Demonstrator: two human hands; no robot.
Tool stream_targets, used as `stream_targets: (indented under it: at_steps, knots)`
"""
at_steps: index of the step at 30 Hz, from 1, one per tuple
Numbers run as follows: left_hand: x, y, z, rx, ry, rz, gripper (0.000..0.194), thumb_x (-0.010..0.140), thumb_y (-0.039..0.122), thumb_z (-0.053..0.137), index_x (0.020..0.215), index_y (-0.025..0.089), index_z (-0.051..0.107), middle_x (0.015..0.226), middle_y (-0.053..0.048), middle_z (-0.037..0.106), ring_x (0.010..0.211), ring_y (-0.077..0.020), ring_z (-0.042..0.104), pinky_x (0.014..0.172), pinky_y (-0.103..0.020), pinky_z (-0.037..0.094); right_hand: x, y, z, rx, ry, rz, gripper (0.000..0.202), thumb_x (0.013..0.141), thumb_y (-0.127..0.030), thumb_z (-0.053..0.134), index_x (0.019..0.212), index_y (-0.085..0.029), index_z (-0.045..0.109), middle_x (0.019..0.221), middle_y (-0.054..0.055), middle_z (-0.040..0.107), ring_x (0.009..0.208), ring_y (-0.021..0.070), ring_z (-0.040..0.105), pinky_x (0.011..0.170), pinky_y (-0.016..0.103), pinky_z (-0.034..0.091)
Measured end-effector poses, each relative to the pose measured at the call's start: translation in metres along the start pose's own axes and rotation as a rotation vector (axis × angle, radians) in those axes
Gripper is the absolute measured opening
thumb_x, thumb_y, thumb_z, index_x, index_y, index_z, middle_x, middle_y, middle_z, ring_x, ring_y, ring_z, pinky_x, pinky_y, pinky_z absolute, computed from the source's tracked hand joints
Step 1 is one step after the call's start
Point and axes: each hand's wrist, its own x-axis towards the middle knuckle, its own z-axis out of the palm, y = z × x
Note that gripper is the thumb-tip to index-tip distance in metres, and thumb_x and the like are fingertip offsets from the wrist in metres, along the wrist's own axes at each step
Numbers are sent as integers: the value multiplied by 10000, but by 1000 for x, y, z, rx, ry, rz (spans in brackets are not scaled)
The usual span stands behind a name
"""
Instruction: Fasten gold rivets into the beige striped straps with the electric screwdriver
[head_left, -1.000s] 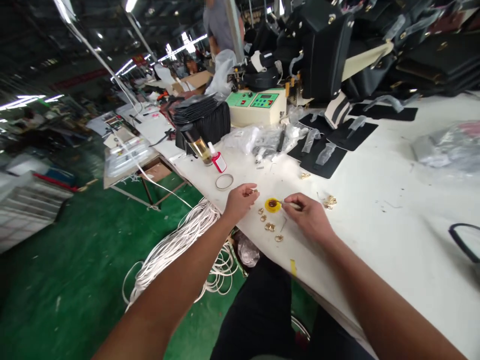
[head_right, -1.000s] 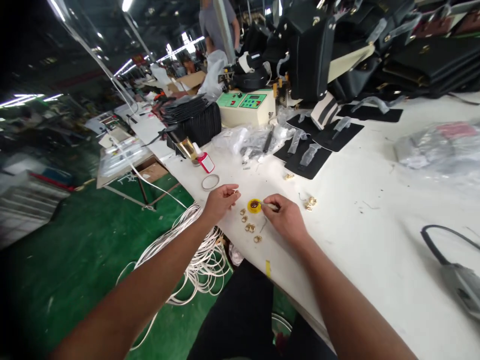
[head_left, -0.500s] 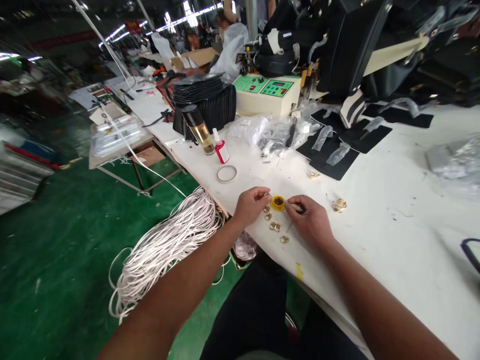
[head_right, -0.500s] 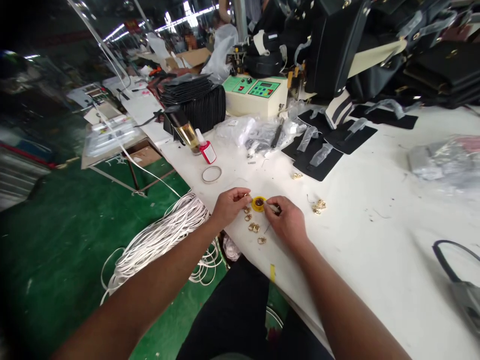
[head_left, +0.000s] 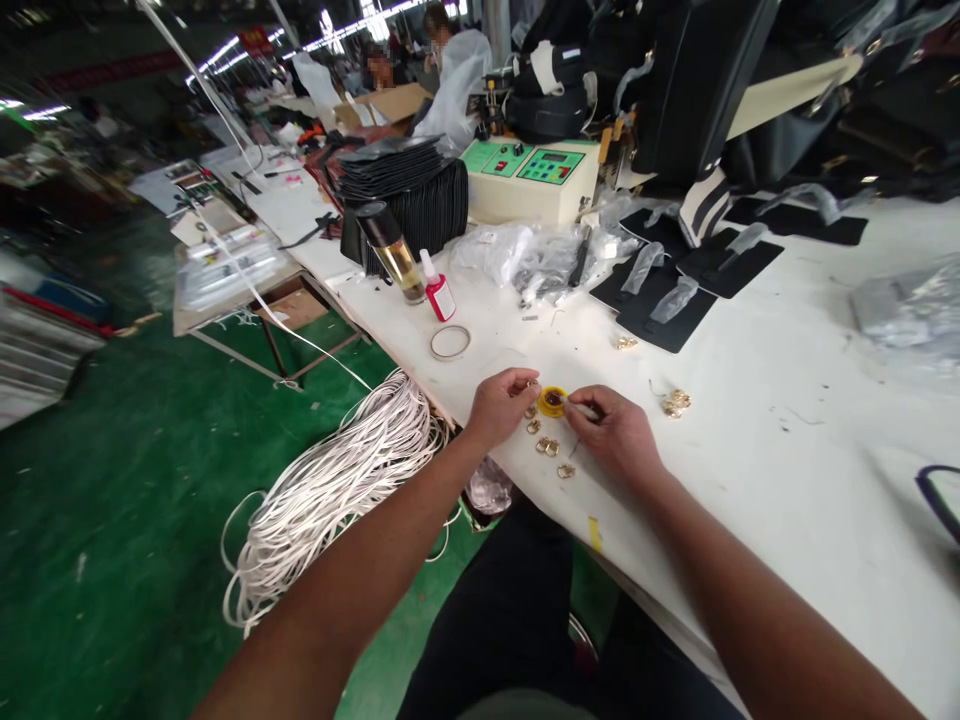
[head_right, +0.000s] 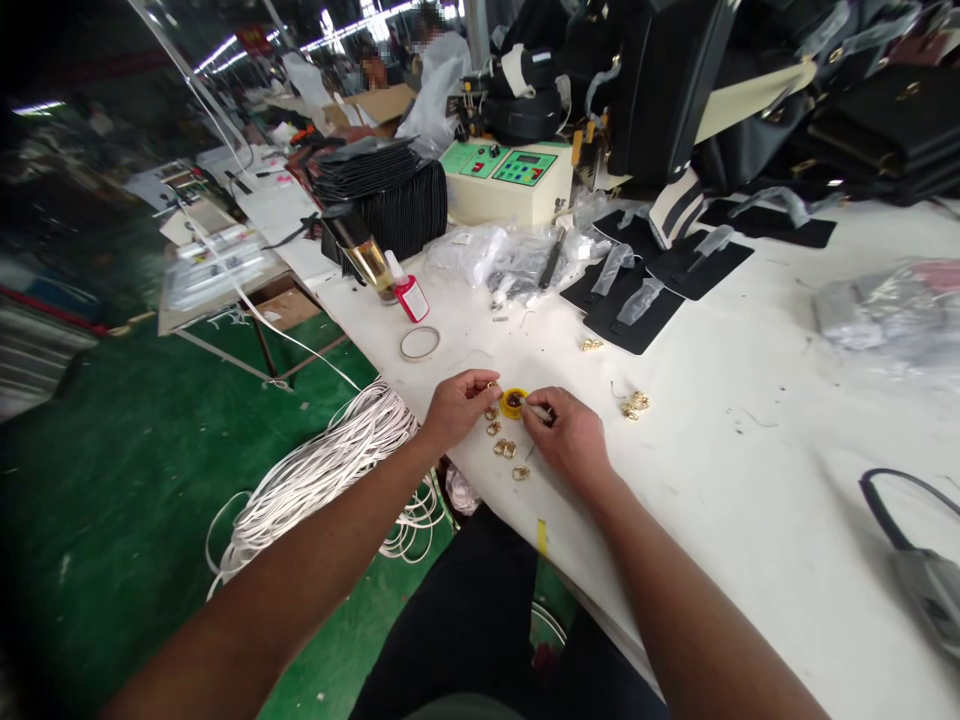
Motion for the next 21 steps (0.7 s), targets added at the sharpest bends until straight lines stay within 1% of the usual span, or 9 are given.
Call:
stream_targets:
  at_steps: [2, 4, 9, 12, 14, 16, 21]
  knots:
    - [-1, 1, 0, 12, 0, -2, 279, 812, 286, 753, 1069, 185, 788, 853, -17, 744, 756, -144, 675, 704, -253, 550, -1, -1, -1, 21, -38, 7, 219, 878, -436, 693, 952, -237, 747, 917, 44, 774, 770, 210, 693, 705, 326, 518]
    - [-1, 2, 0, 19, 5, -9, 288, 811, 279, 751, 1081, 186, 788, 881, -25, 762, 775, -152, 689, 718, -260, 562, -1, -5, -3, 73, -35, 42, 244, 868, -455, 705, 942, -226, 747, 881, 46, 765, 740, 203, 673, 678, 318, 506]
    - [-3, 6, -1, 24, 19, -26, 310, 817, 261, 743, 1116, 191, 791, 997, -50, 804, 845, -170, 720, 779, -280, 589, -1, -19, -14, 306, 10, 225, 361, 819, -540, 759, 919, -194, 728, 741, 22, 699, 583, 147, 552, 570, 286, 436]
    - [-4, 9, -2, 26, 2, -21, 319, 827, 267, 745, 1134, 196, 792, 1057, -59, 812, 898, -183, 729, 837, -301, 593, 0, -25, -18, 442, 13, 319, 455, 781, -592, 792, 966, -182, 724, 620, 0, 647, 529, 139, 505, 530, 278, 404]
    - [-5, 10, -2, 26, -15, -16, 318, 834, 275, 743, 1139, 198, 792, 1057, -59, 813, 895, -184, 728, 850, -307, 589, 1, -27, -19, 505, -3, 327, 508, 766, -604, 809, 1035, -182, 721, 578, -10, 630, 528, 142, 499, 528, 275, 401]
    - [-6, 10, -2, 30, -20, -15, 309, 837, 288, 741, 1127, 197, 794, 1028, -55, 813, 857, -176, 718, 826, -301, 583, 2, -28, -17, 531, -15, 311, 530, 769, -601, 814, 1085, -188, 716, 572, -14, 631, 531, 141, 495, 532, 271, 402]
    - [-7, 8, 0, 14, -11, -8, 277, 818, 314, 751, 1061, 187, 790, 932, -36, 788, 772, -150, 672, 733, -267, 553, 2, -26, -10, 479, 33, 299, 506, 811, -610, 774, 1088, -190, 715, 559, -19, 614, 517, 139, 493, 503, 263, 375]
